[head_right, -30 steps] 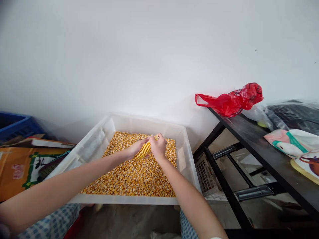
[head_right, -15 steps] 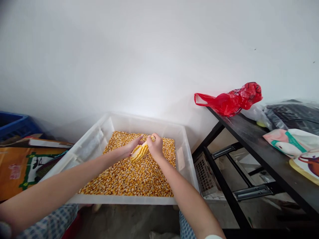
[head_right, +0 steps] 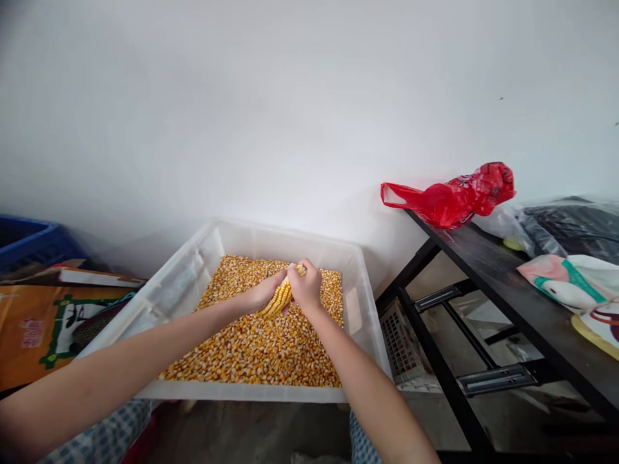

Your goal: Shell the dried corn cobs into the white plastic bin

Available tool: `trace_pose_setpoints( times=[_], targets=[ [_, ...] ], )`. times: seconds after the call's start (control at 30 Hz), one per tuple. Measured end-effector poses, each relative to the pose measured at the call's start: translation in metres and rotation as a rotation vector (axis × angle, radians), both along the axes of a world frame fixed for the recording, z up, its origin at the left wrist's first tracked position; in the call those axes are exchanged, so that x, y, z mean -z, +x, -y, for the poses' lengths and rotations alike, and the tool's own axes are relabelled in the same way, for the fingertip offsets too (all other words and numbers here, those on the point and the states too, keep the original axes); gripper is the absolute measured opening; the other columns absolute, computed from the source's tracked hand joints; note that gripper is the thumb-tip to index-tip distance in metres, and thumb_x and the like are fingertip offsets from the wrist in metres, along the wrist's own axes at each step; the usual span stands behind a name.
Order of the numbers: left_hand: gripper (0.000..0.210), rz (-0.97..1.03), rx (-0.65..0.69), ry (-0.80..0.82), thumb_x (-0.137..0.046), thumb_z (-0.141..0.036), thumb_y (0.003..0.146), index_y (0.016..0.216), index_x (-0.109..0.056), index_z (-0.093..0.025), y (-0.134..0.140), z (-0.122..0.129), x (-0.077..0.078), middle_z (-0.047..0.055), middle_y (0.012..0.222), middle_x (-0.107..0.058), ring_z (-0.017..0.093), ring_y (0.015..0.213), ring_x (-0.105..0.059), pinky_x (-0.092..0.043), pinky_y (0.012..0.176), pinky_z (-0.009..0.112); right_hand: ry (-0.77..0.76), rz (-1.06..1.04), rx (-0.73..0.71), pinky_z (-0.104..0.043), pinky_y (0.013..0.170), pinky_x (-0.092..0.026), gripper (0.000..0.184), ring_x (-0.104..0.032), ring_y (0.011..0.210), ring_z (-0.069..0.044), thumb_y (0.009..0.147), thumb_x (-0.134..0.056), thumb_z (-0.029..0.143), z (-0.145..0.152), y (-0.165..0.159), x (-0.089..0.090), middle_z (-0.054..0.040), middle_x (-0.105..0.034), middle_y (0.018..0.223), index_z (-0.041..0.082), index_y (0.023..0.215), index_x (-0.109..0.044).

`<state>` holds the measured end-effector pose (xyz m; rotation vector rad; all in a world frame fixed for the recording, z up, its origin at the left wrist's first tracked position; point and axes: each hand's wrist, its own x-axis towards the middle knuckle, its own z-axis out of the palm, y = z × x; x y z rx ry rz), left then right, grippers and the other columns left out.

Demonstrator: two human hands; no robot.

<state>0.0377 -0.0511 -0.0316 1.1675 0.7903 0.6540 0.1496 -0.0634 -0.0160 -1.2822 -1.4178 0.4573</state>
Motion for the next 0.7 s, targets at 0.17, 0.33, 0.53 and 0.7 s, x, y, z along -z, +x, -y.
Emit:
trace_pose_setpoints(
  times=[0.17,0.33,0.53,0.7],
  targets=[
    [0.066,0.037,0.131,-0.247,-0.025,-0.070,0.075,0.068,-0.058,-0.013,-0.008,-0.013,-0.001,0.008,0.054,-0.060,0.019,0.046,-0.055,-0.043,0.046,0.031,0.032,0.005,-0.050,-0.020,0.050,-0.026,0.025,-0.031,0.051,-0.008,0.072,-0.050,0.032,0.004,0.001,-0.009,0.0065,-0.031,0.051,0.018,0.055,-0.036],
    [0.067,-0.111,-0.047,0.110,-0.025,-0.069,0.075,0.072,-0.063,-0.013,-0.022,-0.021,-0.009,0.009,0.070,-0.066,0.022,0.066,-0.060,-0.043,0.060,0.030,-0.038,-0.307,0.091,-0.021,0.049,-0.028,0.021,-0.031,0.052,-0.009,0.072,-0.046,0.031,-0.016,0.011,0.003,0.0060,-0.031,0.054,0.019,0.058,-0.034],
    [0.058,-0.277,-0.239,0.315,-0.036,-0.066,0.073,0.071,-0.063,-0.014,-0.008,-0.003,-0.009,0.006,0.074,-0.067,0.023,0.075,-0.060,-0.042,0.068,0.028,-0.040,-0.335,0.182,-0.021,0.048,-0.029,0.017,-0.033,0.050,-0.009,0.070,-0.044,0.029,-0.019,0.017,0.003,0.0054,-0.035,0.052,0.018,0.058,-0.041],
    [0.060,-0.023,-0.132,-0.056,-0.033,-0.068,0.074,0.065,-0.059,-0.015,-0.003,-0.007,0.008,0.004,0.054,-0.060,0.017,0.045,-0.051,-0.040,0.048,0.029,0.084,-0.060,0.091,-0.022,0.052,-0.029,0.022,-0.035,0.051,-0.009,0.072,-0.047,0.028,0.000,0.010,-0.014,0.0060,-0.035,0.051,0.018,0.054,-0.039]
  ],
)
